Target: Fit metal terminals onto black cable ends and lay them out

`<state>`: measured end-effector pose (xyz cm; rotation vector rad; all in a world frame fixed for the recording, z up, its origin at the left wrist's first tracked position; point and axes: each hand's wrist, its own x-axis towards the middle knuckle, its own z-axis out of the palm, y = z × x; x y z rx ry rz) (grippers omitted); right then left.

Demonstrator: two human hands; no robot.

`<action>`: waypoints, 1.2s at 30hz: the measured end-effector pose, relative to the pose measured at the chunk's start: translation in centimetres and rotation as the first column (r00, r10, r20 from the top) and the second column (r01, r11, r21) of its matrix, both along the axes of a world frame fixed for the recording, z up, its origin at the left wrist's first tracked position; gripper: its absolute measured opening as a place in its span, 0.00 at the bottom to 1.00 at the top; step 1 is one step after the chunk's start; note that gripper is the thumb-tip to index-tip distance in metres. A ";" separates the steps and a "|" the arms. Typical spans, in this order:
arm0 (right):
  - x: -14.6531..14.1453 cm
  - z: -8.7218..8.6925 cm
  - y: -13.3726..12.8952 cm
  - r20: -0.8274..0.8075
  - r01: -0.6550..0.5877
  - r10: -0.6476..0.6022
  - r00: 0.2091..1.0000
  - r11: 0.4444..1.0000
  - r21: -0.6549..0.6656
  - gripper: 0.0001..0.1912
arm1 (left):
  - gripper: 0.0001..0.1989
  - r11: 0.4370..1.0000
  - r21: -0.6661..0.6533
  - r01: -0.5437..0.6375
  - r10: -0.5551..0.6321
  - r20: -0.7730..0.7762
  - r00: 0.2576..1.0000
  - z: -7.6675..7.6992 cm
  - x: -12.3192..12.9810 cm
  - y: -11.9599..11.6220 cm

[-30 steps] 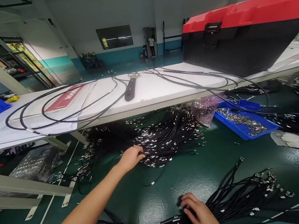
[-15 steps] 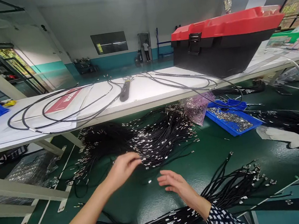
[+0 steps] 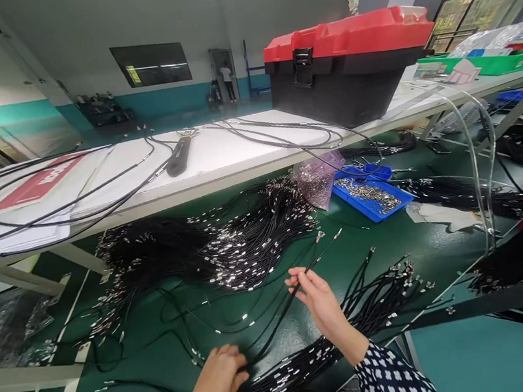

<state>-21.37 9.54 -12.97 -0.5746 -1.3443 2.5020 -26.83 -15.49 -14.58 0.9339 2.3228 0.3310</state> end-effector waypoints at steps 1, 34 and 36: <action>0.4 1.0 -0.3 -0.012 -0.038 0.039 0.999 0.999 0.024 0.21 | 0.09 0.998 0.056 -0.018 0.017 0.023 1.000 1.0 -0.3 0.8; 1.0 9.4 -4.7 0.016 -0.445 0.454 0.891 0.878 -0.176 0.20 | 0.05 0.475 0.641 -0.603 0.231 0.570 0.788 12.3 3.3 5.3; 1.1 9.5 -4.7 0.009 -0.450 0.461 0.888 0.872 -0.193 0.20 | 0.04 0.448 0.656 -0.607 0.232 0.571 0.788 12.2 3.4 5.3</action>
